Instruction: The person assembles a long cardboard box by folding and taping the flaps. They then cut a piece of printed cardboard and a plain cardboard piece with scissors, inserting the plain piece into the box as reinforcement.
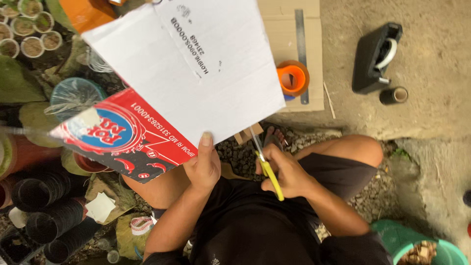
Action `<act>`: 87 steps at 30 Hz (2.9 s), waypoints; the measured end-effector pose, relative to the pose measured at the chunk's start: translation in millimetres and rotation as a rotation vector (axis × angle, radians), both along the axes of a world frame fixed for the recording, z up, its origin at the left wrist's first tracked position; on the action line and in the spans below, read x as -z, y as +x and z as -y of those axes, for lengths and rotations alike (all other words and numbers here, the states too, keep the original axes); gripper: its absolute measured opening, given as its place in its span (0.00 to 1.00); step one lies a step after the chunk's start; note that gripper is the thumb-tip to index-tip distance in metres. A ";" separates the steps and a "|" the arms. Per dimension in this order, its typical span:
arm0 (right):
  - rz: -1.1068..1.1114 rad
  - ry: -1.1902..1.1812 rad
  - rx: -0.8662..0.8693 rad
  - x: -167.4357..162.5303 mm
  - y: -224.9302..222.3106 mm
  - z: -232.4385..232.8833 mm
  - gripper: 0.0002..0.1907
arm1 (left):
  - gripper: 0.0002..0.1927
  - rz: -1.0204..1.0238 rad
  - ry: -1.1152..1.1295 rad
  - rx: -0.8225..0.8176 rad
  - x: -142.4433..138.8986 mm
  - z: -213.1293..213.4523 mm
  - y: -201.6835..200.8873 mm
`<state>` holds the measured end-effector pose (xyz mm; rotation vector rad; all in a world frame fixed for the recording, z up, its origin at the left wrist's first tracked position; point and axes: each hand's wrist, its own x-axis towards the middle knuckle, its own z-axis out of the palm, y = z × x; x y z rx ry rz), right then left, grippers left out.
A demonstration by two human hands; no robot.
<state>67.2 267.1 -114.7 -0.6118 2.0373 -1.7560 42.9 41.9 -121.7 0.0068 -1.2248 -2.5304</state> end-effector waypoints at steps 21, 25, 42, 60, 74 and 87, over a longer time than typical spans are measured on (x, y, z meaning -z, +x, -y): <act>-0.126 0.052 -0.056 -49.7 -13.5 27.5 0.37 | 0.10 0.008 -0.012 0.078 -3.4 2.3 34.1; -0.088 0.072 -0.044 -53.2 -15.3 29.0 0.37 | 0.12 0.043 0.036 0.068 -7.0 0.6 31.7; -0.172 0.282 -0.049 -45.0 -12.6 -53.4 0.24 | 0.20 0.187 -0.305 0.123 -40.2 114.0 -29.6; -0.034 -0.483 0.893 -52.7 -50.9 15.3 0.22 | 0.60 0.113 0.288 0.475 -64.4 77.4 -17.1; -0.206 -0.335 0.850 -0.3 -24.0 29.3 0.26 | 0.31 0.261 0.413 0.642 -26.0 20.7 15.7; -0.186 0.056 -0.185 -57.6 -4.8 -43.4 0.28 | 0.29 0.262 0.105 0.690 -39.8 39.2 16.9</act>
